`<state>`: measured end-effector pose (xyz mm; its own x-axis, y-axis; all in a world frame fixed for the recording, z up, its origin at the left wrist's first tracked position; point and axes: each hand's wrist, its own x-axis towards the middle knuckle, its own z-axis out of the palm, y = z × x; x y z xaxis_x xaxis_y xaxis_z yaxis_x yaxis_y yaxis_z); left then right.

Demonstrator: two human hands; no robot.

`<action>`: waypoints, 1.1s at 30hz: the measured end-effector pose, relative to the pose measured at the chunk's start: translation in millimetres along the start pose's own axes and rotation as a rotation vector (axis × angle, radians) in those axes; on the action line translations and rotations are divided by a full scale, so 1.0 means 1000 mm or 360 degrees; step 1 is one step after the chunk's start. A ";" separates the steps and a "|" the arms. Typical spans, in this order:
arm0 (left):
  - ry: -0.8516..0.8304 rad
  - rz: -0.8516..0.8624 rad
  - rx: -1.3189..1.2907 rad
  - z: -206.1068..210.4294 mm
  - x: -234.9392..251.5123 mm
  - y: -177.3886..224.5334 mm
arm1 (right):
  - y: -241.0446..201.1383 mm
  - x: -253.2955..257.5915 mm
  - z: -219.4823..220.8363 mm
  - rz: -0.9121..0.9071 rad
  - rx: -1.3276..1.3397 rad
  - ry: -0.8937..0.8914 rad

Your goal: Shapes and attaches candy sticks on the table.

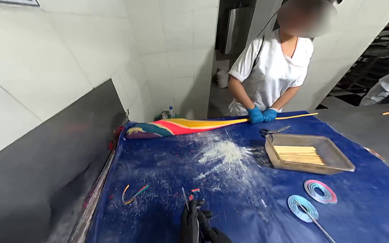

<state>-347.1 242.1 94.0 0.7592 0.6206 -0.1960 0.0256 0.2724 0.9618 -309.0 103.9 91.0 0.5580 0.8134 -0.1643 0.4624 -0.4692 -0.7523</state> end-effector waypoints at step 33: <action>0.0793 0.0406 0.2069 -0.307 0.184 -0.062 | -0.006 0.118 0.128 0.0530 -0.0679 0.0292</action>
<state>-408.7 565.1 -60.3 0.5353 0.8143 0.2245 0.7037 -0.5769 0.4147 -333.9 246.9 -5.4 0.8141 0.5429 -0.2063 0.4574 -0.8182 -0.3482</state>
